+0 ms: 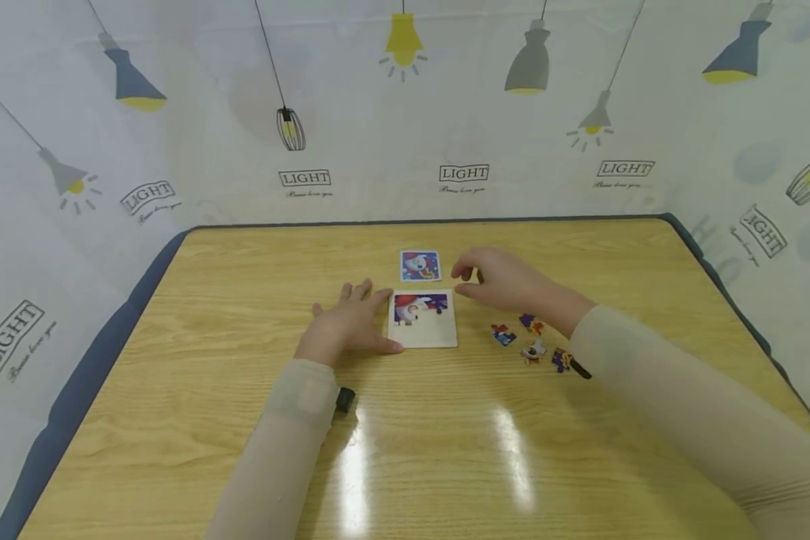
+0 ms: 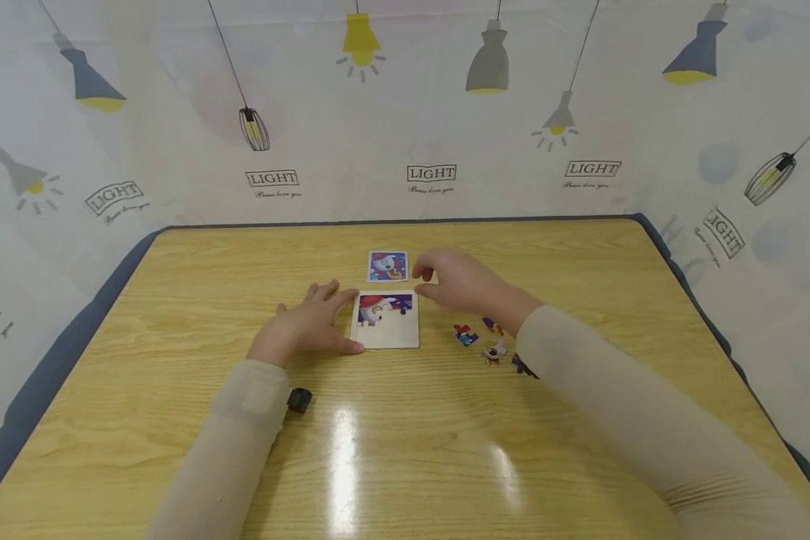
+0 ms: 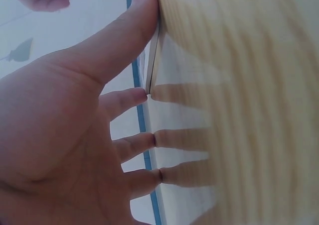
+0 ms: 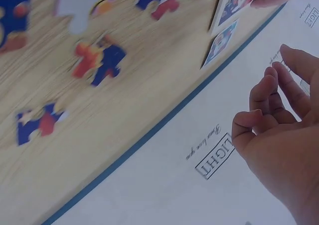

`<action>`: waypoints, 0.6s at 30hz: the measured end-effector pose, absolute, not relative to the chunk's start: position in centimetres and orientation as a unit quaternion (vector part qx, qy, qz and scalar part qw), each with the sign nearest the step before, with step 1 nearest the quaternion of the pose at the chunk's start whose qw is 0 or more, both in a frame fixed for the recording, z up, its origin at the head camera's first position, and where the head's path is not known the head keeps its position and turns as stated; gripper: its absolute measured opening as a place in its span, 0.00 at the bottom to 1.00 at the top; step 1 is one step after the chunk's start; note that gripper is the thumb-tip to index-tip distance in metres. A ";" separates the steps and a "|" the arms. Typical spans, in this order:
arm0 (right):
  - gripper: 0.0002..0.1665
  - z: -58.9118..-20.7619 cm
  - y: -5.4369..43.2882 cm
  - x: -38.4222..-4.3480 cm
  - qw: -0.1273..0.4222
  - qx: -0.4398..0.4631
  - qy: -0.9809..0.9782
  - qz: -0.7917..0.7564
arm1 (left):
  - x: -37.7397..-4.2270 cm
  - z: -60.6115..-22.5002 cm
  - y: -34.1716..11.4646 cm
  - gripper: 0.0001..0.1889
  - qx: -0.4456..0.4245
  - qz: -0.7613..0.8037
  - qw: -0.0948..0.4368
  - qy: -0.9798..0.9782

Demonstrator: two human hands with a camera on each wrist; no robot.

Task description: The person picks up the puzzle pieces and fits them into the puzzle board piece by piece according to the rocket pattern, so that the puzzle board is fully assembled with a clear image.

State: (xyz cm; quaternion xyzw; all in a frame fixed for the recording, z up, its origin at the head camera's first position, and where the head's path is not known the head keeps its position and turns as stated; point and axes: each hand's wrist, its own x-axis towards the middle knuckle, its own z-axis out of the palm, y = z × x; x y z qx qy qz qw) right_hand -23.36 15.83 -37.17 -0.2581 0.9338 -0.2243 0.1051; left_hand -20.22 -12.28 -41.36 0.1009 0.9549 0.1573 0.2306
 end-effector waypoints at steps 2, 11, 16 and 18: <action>0.18 -37.0 16.8 -23.2 0.100 -0.259 0.935 -0.222 | -20.2 -41.5 -12.4 0.57 0.102 0.157 0.225 0.956; 0.19 -37.1 21.9 -21.4 0.097 -0.242 0.939 -0.224 | -20.1 -41.3 -12.1 0.58 0.108 0.134 0.214 0.962; 0.19 -38.1 24.0 -20.1 0.105 -0.237 0.937 -0.233 | -20.2 -41.3 -11.9 0.59 0.103 0.125 0.217 0.963; 0.19 -38.5 24.5 -19.6 0.108 -0.232 0.937 -0.238 | -20.2 -41.3 -11.9 0.59 0.102 0.122 0.217 0.963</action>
